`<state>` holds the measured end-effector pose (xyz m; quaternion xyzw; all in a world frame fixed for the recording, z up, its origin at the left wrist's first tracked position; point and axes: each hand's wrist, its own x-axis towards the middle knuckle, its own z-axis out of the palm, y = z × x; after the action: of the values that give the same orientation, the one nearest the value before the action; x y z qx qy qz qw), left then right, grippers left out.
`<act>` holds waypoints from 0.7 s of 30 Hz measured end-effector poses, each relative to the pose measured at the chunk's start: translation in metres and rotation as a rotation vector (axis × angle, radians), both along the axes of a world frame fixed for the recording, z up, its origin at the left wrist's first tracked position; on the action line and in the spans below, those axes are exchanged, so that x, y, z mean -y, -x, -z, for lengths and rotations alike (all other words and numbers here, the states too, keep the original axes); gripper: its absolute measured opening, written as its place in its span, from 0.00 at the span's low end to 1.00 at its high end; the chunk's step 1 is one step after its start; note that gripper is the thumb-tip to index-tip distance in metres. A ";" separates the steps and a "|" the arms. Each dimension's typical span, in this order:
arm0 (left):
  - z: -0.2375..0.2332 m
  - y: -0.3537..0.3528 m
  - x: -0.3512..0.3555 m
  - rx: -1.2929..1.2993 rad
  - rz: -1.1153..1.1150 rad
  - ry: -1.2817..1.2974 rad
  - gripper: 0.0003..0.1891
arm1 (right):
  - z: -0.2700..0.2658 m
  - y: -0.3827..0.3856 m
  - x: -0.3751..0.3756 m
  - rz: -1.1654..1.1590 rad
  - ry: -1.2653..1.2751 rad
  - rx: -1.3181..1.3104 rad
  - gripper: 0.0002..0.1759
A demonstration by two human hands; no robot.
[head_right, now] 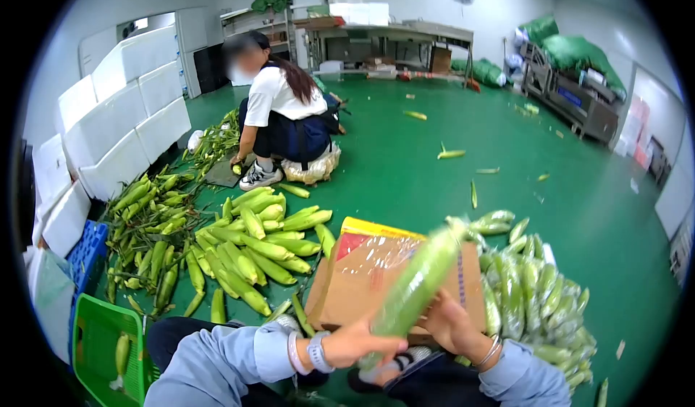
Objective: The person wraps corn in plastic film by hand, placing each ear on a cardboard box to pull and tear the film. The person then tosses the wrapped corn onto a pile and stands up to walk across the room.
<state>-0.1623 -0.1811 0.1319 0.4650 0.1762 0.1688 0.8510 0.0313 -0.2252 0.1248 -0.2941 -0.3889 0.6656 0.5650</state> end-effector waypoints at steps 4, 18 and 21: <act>0.024 -0.004 -0.014 -0.116 -0.274 -0.358 0.32 | -0.004 0.030 0.005 -0.174 -0.015 0.223 0.45; 0.060 0.010 -0.052 -0.357 0.012 -1.052 0.32 | 0.044 -0.018 -0.004 0.294 0.349 0.380 0.24; 0.072 0.021 -0.069 -0.548 0.031 -0.876 0.17 | 0.046 -0.047 0.004 0.488 0.375 0.345 0.26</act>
<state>-0.1838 -0.1123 0.0594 0.8075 0.2984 0.0862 0.5015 0.0783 -0.2288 0.0787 -0.5851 -0.2680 0.5114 0.5695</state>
